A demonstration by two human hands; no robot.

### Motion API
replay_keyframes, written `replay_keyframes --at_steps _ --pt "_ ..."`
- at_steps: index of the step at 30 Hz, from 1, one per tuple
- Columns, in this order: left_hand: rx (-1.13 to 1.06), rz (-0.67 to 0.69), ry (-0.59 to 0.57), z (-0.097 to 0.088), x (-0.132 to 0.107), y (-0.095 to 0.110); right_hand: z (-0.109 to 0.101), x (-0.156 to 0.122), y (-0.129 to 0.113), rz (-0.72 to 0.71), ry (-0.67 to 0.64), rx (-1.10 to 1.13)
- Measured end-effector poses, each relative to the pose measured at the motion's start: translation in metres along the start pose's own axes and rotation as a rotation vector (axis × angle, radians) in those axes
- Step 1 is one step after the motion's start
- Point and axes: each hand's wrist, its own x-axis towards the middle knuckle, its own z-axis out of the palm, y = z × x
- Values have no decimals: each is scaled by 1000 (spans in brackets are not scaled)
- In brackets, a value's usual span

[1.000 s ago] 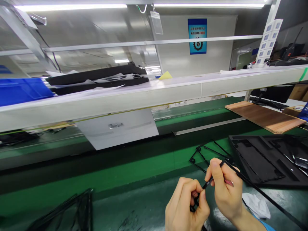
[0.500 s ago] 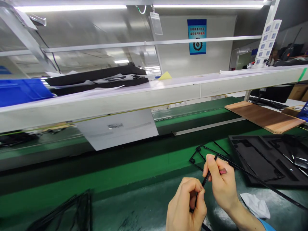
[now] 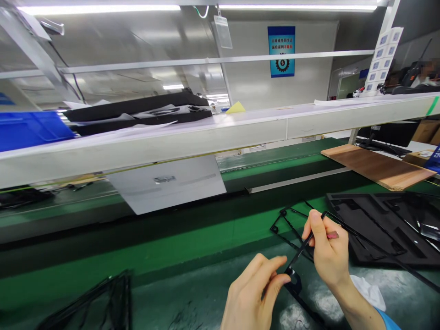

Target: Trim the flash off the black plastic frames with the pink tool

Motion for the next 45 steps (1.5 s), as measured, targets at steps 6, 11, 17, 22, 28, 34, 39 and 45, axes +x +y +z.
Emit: replay_keyframes --at_steps 6,11,17,22,28,34,39,45 --pt "80 185 123 15 2 6 5 -7 1 0 -50 -11" --pt "229 311 276 24 2 15 8 -9 -3 9 -40 14" --pt "-199 132 230 19 10 30 6 0 -4 98 42 64" --pt "-692 -21 226 18 8 40 7 1 3 210 -13 114" --pt "-646 -342 141 8 3 26 6 2 4 233 -13 101" --pt "-115 -134 32 -4 5 7 4 0 0 139 28 11" --pt "13 26 -13 -7 -2 1 0 -2 1 49 69 -86" --pt "39 127 -219 -30 1 -5 -2 1 3 92 64 -88"
